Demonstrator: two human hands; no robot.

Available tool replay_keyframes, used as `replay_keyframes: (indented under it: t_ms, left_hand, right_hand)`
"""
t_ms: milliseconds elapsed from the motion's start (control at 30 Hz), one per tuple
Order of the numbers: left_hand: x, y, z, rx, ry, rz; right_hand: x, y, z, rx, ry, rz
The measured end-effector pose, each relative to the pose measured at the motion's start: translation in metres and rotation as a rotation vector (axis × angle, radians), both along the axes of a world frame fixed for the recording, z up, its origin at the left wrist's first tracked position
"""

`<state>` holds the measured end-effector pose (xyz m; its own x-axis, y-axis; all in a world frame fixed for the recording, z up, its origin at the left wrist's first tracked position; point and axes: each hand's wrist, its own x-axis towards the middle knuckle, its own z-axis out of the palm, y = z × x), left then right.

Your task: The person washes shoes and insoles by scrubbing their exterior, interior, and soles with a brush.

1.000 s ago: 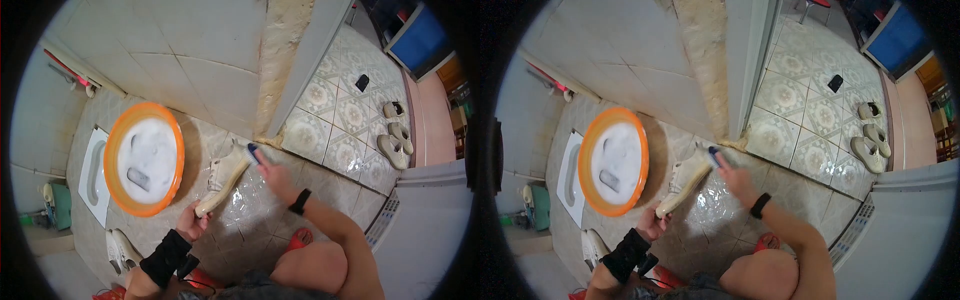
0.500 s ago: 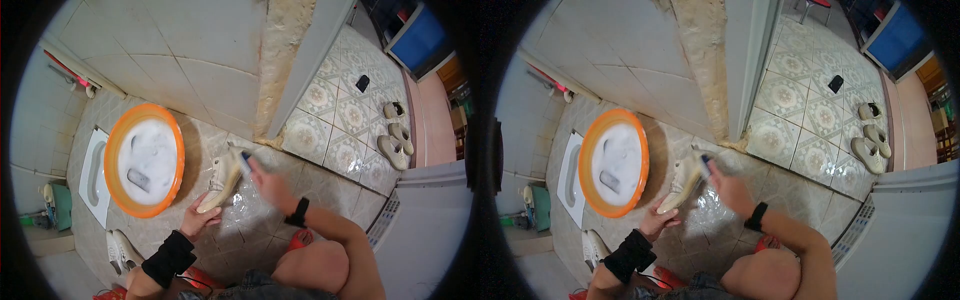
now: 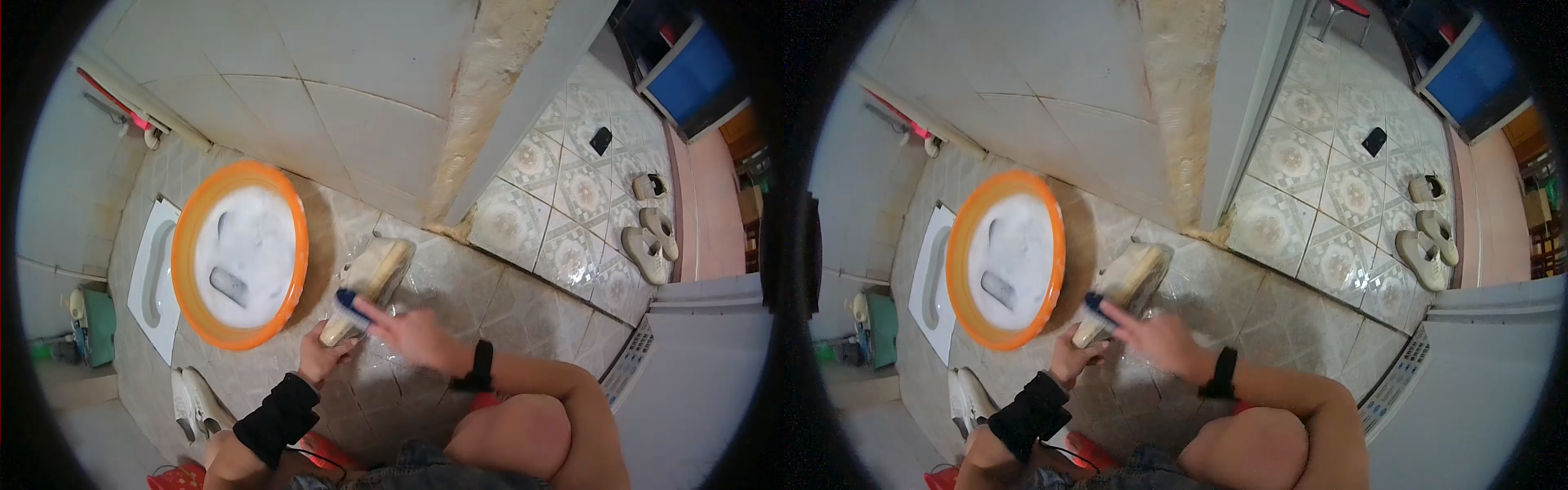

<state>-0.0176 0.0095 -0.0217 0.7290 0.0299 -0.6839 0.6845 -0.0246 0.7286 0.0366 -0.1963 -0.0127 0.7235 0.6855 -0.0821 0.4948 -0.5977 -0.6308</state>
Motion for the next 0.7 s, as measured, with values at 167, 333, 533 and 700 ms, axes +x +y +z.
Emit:
replay_keyframes:
  t_ms: [167,333,533,700]
  left_hand:
    - [0.004,-0.006,0.008,0.042,-0.051,-0.012]
    - [-0.004,0.002,-0.002,0.653,-0.284,-0.343]
    - [0.004,-0.003,0.006,0.651,-0.324,-0.333]
    - [-0.002,-0.005,0.012,0.79,-0.37,-0.389]
  right_hand:
    - [0.042,-0.031,-0.029,-0.031,-0.04,-0.248]
    - [-0.013,0.007,0.008,-0.019,-0.119,0.027]
    - [0.046,-0.035,-0.024,0.02,-0.045,-0.282]
    - [0.0,-0.012,-0.004,0.047,-0.027,-0.055]
